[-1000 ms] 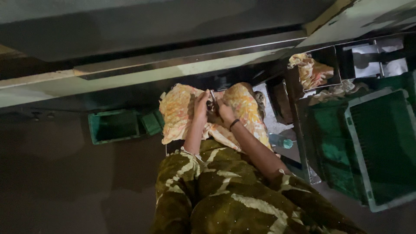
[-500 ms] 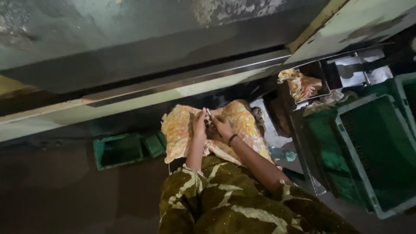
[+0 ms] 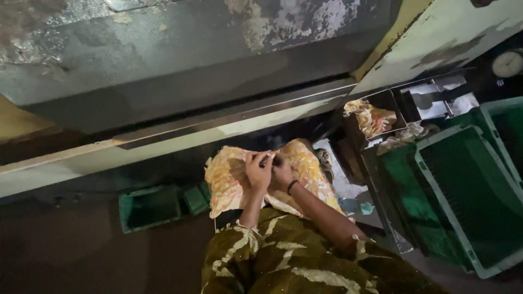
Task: The person repeatedly cleans small cylindrical metal parts using a cloth and a metal rod. They wipe each part, insert the rod into a machine slot, and place the cleaned parts into a green crate. The process is repeated for multiple parts.
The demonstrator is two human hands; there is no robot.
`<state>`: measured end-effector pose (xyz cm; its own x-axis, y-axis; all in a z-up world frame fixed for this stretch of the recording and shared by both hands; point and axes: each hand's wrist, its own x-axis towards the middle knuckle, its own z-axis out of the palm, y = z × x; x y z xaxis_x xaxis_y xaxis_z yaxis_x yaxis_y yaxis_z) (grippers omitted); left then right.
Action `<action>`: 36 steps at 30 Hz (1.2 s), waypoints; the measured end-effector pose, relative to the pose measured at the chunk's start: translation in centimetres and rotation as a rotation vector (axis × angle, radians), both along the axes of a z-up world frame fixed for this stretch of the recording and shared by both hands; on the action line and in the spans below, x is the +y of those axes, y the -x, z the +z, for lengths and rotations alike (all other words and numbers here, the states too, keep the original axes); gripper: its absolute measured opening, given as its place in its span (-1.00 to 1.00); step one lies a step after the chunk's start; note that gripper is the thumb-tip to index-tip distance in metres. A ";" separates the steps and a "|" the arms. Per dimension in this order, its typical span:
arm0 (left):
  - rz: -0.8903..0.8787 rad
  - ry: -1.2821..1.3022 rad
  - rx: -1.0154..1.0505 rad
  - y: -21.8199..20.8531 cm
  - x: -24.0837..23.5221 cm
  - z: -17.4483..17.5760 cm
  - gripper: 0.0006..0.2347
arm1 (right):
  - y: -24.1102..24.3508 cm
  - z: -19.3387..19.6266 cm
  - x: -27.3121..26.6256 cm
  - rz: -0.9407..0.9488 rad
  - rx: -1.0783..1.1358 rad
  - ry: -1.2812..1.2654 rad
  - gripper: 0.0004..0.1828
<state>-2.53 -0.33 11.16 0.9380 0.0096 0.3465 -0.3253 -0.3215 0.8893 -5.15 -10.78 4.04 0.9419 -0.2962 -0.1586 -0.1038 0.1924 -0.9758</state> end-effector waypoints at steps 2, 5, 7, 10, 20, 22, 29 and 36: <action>0.001 -0.049 -0.055 0.4 0.0 1.4 -0.85 | 0.0 -0.4 -0.2 -0.025 0.048 0.012 -0.71; -0.004 -0.023 -0.055 0.6 -0.1 2.6 -0.86 | 0.1 -0.9 -0.5 -0.024 0.070 -0.033 -0.69; -0.004 -0.001 -0.047 0.7 0.0 3.0 -0.86 | 0.2 -1.0 -0.4 -0.052 0.081 0.028 -0.71; -0.004 -0.040 -0.069 0.8 0.2 3.3 -0.86 | 0.2 -1.1 -0.1 -0.062 0.148 -0.064 -0.72; -0.075 -0.042 -0.074 0.5 0.3 1.4 -0.86 | -0.2 2.0 -0.6 -0.074 0.377 -0.672 -0.67; -0.109 0.037 0.074 0.3 0.4 0.1 -0.84 | -0.3 3.0 -1.0 -0.163 0.339 -0.770 -0.68; -0.145 0.372 0.439 -1.1 -0.1 -4.1 -0.75 | -0.6 4.0 -2.3 -0.293 0.313 -0.894 -0.49; -0.067 1.313 1.113 -0.4 -0.1 -3.4 -0.81 | 0.9 6.2 -6.2 -0.285 0.097 -1.241 -0.62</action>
<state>-2.11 -0.41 7.81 0.7133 -0.3138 -0.6267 0.6000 0.7355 0.3147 -6.07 -16.99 10.23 0.8385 -0.0898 -0.5374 0.0311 0.9926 -0.1174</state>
